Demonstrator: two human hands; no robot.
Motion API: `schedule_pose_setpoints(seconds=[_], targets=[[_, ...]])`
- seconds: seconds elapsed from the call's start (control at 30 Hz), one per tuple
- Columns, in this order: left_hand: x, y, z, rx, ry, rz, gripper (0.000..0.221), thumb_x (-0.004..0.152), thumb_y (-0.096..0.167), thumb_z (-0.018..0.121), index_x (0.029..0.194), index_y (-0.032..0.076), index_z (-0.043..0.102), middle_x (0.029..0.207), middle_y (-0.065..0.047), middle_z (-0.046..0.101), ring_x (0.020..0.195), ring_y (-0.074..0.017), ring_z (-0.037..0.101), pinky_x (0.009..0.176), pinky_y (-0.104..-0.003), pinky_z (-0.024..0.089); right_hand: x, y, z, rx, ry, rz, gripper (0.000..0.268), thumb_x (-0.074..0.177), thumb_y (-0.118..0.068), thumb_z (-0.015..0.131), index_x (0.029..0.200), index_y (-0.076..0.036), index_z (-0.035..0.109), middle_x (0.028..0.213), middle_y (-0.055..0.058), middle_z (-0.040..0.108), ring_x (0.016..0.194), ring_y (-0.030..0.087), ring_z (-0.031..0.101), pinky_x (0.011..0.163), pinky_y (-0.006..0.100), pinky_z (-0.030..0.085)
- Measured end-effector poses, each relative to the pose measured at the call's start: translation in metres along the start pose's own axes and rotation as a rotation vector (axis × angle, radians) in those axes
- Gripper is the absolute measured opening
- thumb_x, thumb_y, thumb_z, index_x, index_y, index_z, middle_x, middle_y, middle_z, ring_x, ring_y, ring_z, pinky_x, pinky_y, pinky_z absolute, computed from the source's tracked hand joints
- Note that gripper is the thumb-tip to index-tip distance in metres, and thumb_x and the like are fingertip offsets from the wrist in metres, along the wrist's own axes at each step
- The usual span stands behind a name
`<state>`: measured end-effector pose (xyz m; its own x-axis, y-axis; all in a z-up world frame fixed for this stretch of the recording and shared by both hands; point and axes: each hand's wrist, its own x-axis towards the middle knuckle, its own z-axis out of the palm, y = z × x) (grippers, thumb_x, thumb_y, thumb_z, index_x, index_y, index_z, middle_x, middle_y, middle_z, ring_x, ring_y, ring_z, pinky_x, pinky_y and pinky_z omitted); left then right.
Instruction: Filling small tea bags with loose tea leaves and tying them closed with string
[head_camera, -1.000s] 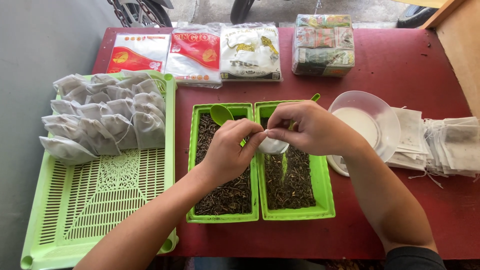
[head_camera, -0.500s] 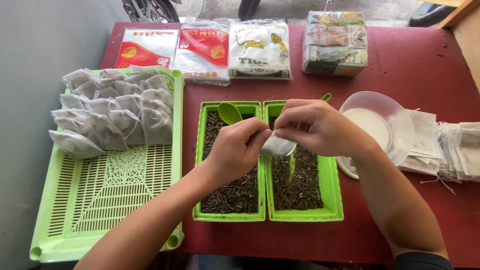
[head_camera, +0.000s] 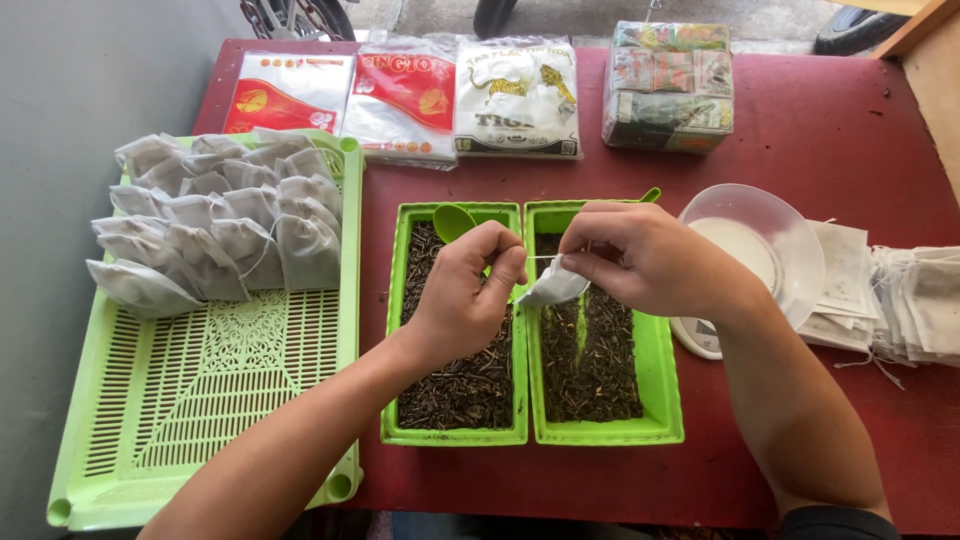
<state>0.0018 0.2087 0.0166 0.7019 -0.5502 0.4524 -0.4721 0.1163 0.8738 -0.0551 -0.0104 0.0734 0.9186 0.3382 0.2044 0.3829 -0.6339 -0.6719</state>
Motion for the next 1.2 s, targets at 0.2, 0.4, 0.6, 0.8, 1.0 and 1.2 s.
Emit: schedule_pose_setpoints(seconds=[0.2, 0.4, 0.6, 0.8, 1.0, 1.2], targets=[[0.000, 0.000, 0.000, -0.065, 0.009, -0.114, 0.029, 0.106, 0.018, 0.050, 0.082, 0.008, 0.063, 0.065, -0.006, 0.061, 0.059, -0.0137, 0.055, 0.055, -0.029, 0.048, -0.004, -0.016, -0.007, 0.020, 0.030, -0.041, 0.020, 0.095, -0.005, 0.061, 0.108, -0.008, 0.075, 0.080, 0.012, 0.062, 0.061, 0.025, 0.058, 0.059, 0.037, 0.051], [-0.001, 0.004, 0.001, -0.039, 0.029, -0.117, 0.027, 0.106, 0.020, 0.053, 0.085, 0.009, 0.065, 0.067, -0.005, 0.064, 0.062, -0.0113, 0.055, 0.059, -0.027, 0.049, -0.006, -0.008, -0.007, 0.049, 0.061, 0.007, 0.016, 0.095, -0.004, 0.063, 0.097, -0.011, 0.077, 0.079, 0.010, 0.062, 0.058, 0.018, 0.057, 0.050, 0.033, 0.052], [-0.001, 0.007, 0.009, -0.034, -0.017, -0.018, 0.042, 0.099, 0.034, 0.065, 0.126, 0.001, 0.059, 0.108, -0.019, 0.067, 0.104, -0.0317, 0.065, 0.098, -0.046, 0.051, -0.009, -0.017, -0.010, 0.290, 0.108, 0.151, 0.014, 0.091, 0.002, 0.065, 0.096, -0.006, 0.077, 0.076, 0.008, 0.064, 0.058, 0.013, 0.063, 0.047, 0.025, 0.059], [-0.010, 0.001, 0.019, -0.070, -0.227, -0.136, 0.049, 0.084, 0.015, 0.083, 0.124, -0.007, 0.064, 0.101, -0.026, 0.073, 0.100, -0.0441, 0.073, 0.088, -0.051, 0.056, -0.010, -0.018, -0.006, 0.438, 0.111, 0.139, 0.015, 0.092, 0.005, 0.065, 0.100, -0.002, 0.076, 0.077, 0.007, 0.062, 0.059, 0.013, 0.065, 0.045, 0.027, 0.062], [-0.010, -0.006, 0.023, -0.209, -0.161, -0.200, 0.021, 0.085, 0.007, 0.082, 0.103, 0.001, 0.072, 0.083, -0.012, 0.075, 0.087, -0.0125, 0.064, 0.073, -0.032, 0.057, -0.011, -0.020, -0.014, 0.306, 0.104, 0.176, 0.047, 0.083, -0.013, 0.082, 0.127, -0.005, 0.068, 0.088, 0.009, 0.065, 0.069, 0.016, 0.063, 0.053, 0.029, 0.059], [-0.011, -0.002, 0.025, -0.194, -0.155, -0.190, 0.016, 0.088, 0.007, 0.079, 0.100, 0.000, 0.071, 0.083, -0.015, 0.073, 0.081, -0.0164, 0.064, 0.070, -0.035, 0.057, -0.009, -0.010, -0.011, 0.144, 0.009, 0.077, 0.009, 0.084, -0.011, 0.082, 0.080, -0.008, 0.075, 0.067, 0.005, 0.062, 0.062, 0.014, 0.061, 0.055, 0.032, 0.053]])
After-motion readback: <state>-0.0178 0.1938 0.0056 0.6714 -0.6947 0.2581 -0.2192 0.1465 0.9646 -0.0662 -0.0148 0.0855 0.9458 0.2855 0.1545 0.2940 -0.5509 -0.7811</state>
